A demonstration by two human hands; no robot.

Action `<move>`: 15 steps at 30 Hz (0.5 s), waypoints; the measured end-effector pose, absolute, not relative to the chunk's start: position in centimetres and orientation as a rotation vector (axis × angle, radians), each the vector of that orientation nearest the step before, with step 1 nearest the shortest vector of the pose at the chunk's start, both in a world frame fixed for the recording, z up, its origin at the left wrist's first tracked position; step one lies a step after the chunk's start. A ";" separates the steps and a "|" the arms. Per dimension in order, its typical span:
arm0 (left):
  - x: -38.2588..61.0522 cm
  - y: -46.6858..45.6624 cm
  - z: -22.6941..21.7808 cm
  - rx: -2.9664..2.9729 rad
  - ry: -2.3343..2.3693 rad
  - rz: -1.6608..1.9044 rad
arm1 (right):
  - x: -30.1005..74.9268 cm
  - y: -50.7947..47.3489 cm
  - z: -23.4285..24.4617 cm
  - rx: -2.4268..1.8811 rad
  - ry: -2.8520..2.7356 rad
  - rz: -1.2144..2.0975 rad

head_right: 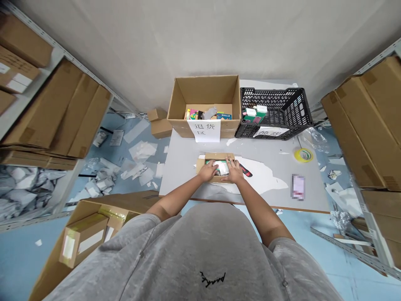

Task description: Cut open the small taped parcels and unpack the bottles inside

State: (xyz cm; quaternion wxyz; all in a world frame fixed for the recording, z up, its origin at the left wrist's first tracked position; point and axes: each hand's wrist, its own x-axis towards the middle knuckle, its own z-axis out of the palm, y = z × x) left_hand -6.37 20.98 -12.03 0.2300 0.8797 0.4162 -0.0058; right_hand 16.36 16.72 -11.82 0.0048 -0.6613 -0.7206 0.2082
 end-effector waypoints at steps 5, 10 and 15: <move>-5.6 20.9 -12.1 2.433 1.194 -0.045 | 16.4 16.6 -12.0 -2.075 -2.255 0.652; -4.7 21.2 -11.6 2.367 1.325 -0.147 | 16.4 16.6 -12.2 -2.093 -2.269 0.645; -4.2 21.2 -11.1 2.314 1.410 -0.182 | 16.4 16.7 -12.3 -2.104 -2.275 0.658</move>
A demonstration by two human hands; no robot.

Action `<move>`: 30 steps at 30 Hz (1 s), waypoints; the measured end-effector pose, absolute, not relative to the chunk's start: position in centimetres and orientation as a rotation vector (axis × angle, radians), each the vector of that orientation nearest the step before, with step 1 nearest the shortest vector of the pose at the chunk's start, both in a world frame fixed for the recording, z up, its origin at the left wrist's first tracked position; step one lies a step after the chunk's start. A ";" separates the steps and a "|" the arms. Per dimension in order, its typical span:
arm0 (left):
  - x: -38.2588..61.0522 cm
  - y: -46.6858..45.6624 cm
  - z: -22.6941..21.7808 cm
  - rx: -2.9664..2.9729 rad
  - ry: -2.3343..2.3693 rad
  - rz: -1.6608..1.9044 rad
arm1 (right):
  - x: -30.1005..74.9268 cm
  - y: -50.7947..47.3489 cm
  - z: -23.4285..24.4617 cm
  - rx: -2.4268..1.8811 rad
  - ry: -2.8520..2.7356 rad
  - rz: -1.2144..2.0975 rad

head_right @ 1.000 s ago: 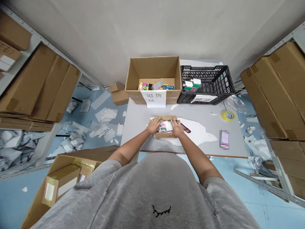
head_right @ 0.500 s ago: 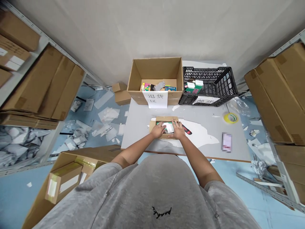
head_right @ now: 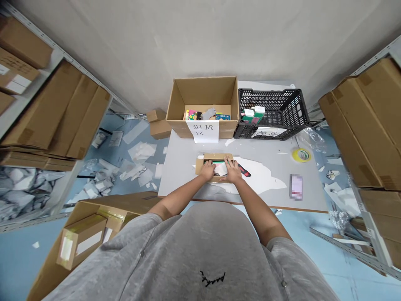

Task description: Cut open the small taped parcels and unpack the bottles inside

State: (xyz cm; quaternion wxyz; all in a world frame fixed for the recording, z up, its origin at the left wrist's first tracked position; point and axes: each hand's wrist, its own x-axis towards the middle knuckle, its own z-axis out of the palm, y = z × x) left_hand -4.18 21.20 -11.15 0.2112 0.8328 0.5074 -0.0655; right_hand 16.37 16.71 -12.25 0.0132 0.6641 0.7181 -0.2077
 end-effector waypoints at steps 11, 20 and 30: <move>-4.8 21.5 -11.9 2.106 1.170 0.051 | 16.5 16.6 -12.7 2.127 2.308 -0.742; -4.7 22.0 -12.5 2.151 1.230 0.103 | 17.0 16.3 -12.5 2.050 2.325 -0.809; -3.8 22.6 -12.0 2.344 1.223 -0.079 | 17.1 16.2 -11.2 2.030 2.297 -0.910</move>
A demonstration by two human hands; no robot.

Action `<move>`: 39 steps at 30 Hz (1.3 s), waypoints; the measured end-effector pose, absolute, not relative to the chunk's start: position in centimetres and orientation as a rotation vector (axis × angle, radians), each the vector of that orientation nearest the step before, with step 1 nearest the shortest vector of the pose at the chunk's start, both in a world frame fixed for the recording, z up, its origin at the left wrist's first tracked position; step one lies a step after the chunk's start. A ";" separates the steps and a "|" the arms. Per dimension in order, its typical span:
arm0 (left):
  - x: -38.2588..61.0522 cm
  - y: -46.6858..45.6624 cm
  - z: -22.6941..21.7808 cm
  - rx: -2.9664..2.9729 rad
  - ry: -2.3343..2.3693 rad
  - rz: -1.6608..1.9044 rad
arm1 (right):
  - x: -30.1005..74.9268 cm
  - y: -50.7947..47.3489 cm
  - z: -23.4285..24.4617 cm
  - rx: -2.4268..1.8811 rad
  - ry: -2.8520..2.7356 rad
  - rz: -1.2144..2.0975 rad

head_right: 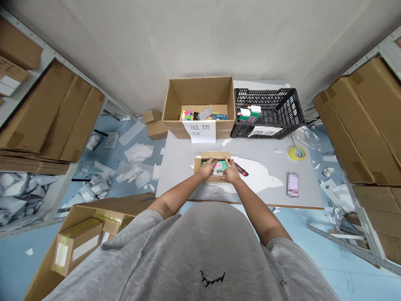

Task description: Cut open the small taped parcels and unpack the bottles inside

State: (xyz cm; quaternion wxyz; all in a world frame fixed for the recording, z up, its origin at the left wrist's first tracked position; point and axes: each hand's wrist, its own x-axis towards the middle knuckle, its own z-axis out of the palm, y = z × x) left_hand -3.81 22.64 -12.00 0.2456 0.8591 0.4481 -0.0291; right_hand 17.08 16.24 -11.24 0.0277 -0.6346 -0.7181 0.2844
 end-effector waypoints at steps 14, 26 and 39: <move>-1.3 22.7 -12.0 2.554 1.041 -0.045 | 16.9 16.2 -11.7 -1.919 -2.036 0.838; -1.1 23.3 -9.5 2.296 1.130 -0.046 | 17.7 15.8 -11.6 -1.868 -1.974 0.826; -7.2 23.0 -6.6 1.761 1.304 0.504 | 16.9 15.6 -11.4 -2.013 -2.133 0.734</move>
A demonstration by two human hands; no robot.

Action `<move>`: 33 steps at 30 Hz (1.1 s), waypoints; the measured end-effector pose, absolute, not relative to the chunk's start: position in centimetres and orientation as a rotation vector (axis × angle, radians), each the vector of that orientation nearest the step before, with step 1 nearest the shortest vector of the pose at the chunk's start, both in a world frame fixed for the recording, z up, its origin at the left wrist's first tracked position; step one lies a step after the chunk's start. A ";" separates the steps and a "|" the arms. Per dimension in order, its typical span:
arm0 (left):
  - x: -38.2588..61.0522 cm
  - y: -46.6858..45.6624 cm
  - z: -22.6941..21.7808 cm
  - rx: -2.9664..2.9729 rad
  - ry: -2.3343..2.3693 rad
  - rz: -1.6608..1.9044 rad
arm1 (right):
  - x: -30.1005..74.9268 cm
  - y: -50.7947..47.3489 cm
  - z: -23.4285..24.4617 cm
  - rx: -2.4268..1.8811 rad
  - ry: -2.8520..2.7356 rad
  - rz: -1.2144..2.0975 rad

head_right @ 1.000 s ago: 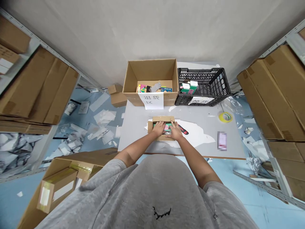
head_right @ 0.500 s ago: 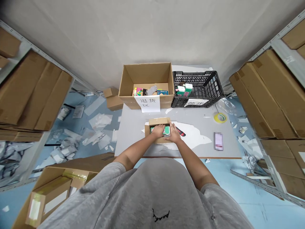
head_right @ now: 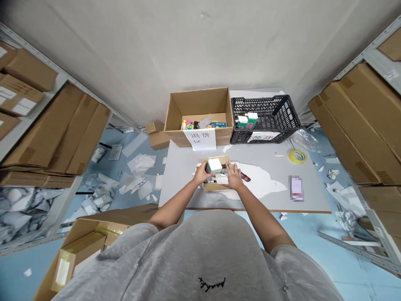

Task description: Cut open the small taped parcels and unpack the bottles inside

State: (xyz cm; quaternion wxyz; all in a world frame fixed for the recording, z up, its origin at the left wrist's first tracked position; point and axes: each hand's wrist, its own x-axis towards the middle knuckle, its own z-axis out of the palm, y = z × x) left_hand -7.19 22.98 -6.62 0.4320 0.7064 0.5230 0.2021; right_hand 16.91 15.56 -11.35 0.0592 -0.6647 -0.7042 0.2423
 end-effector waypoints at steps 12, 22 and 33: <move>-8.6 23.1 -5.5 1.519 1.179 0.805 | 18.9 17.3 -10.0 -1.990 -2.006 0.869; -7.8 22.8 -3.1 1.662 1.344 0.836 | 14.4 15.9 -5.9 -1.645 -1.850 0.680; -5.0 22.9 2.1 1.727 1.527 0.787 | 11.5 18.5 -2.0 -1.463 -1.430 0.892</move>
